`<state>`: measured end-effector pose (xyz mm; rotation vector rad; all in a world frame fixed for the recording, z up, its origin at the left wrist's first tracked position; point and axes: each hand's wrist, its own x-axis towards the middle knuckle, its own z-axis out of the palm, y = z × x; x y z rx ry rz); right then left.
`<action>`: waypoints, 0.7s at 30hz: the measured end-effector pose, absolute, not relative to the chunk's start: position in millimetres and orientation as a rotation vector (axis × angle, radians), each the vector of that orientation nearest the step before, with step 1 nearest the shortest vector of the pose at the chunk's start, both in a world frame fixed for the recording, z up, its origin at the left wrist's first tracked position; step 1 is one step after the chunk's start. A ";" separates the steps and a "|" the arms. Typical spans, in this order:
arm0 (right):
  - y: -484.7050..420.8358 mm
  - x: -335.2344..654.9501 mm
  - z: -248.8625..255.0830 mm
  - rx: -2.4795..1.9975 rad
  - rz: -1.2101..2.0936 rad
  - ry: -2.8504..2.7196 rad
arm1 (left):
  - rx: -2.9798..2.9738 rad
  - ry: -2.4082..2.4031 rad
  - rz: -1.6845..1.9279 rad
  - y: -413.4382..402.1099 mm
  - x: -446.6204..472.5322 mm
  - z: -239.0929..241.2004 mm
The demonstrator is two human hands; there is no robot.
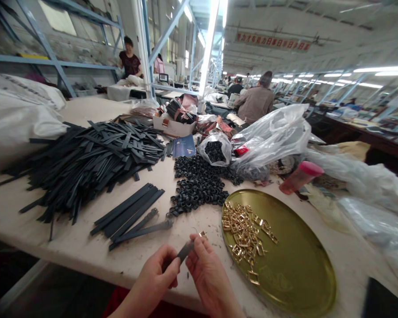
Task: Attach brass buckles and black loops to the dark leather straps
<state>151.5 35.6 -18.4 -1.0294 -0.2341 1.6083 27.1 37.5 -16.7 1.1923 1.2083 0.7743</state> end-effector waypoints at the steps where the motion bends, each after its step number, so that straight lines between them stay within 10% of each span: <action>1: 32.3 151.3 -19.7 -1.044 1.599 -0.231 | 1.198 1.217 0.791 36.0 27.7 -16.5; 21: -0.8 147.7 -28.3 -1.375 1.086 -0.735 | 1.155 1.216 0.756 12.5 39.6 -16.8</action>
